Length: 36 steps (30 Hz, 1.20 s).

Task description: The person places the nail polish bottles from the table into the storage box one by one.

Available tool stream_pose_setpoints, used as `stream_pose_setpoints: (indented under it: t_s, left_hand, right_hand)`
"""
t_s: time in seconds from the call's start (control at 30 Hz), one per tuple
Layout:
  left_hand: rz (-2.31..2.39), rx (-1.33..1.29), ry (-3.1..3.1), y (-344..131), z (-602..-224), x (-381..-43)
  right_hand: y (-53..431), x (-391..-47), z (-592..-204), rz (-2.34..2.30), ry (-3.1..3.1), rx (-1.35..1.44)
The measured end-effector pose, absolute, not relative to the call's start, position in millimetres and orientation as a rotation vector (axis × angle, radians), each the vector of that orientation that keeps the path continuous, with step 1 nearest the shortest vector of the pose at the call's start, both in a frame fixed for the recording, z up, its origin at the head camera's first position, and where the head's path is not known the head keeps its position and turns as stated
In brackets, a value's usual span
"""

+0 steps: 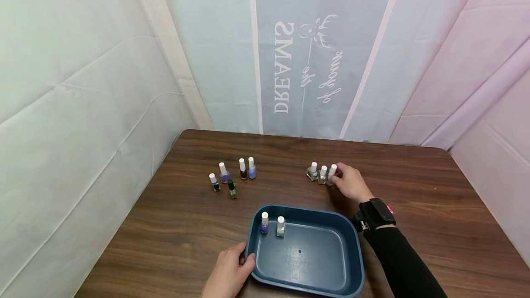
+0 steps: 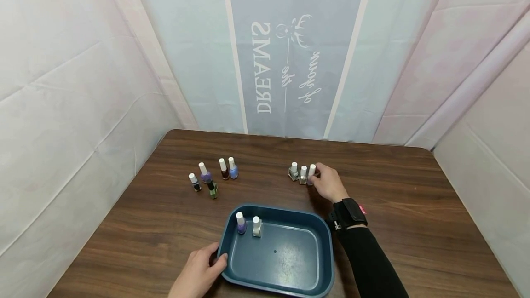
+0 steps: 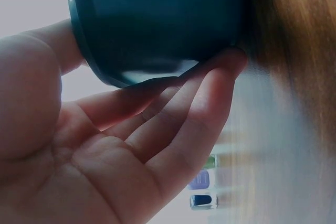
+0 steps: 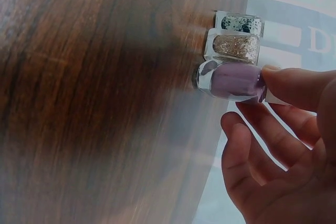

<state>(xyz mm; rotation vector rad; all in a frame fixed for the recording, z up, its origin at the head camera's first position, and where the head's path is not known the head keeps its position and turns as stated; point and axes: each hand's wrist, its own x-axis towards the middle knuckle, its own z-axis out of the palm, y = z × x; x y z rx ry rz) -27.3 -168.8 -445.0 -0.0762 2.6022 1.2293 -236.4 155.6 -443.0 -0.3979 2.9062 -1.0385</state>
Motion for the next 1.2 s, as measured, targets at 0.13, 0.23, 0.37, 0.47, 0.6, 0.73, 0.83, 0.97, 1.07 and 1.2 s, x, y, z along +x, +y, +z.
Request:
stream_pose_setpoints:
  t_s: [0.13, 0.23, 0.37, 0.47, 0.6, 0.73, 0.83, 0.97, 1.07, 1.2]
  left_hand:
    - [1.234, -0.074, 2.604, -168.7, -445.2, -27.5]
    - [1.239, -0.076, 2.601, -168.5, -445.4, -27.5]
    - [1.240, -0.083, 2.598, -168.1, -445.4, -27.3]
    - [1.241, -0.083, 2.602, -168.0, -445.7, -26.9]
    - [1.235, -0.073, 2.619, -168.0, -445.6, -26.1]
    - [1.233, -0.067, 2.623, -168.2, -445.4, -26.0]
    - [1.234, -0.068, 2.616, -168.3, -445.9, -26.1]
    - [1.230, -0.073, 2.608, -168.0, -446.7, -26.0]
    - [1.231, -0.076, 2.604, -167.9, -446.9, -25.9]
    - [1.235, -0.065, 2.609, -168.3, -446.7, -25.9]
  right_hand:
    - [156.4, -235.1, -441.6, -1.036, 2.909, -0.399]
    - [157.3, -233.8, -440.6, -1.035, 2.909, -0.404]
    - [158.8, -232.4, -440.0, -1.023, 2.918, -0.403]
    - [159.6, -231.6, -439.7, -1.023, 2.926, -0.398]
    - [160.4, -230.9, -438.3, -1.033, 2.928, -0.395]
    - [161.2, -229.4, -436.3, -1.037, 2.928, -0.392]
    - [162.6, -228.1, -435.3, -1.038, 2.919, -0.391]
    - [164.2, -226.3, -432.6, -1.044, 2.905, -0.391]
    - [165.3, -225.0, -429.9, -1.050, 2.905, -0.386]
    - [166.3, -223.0, -426.4, -1.052, 2.911, -0.364]
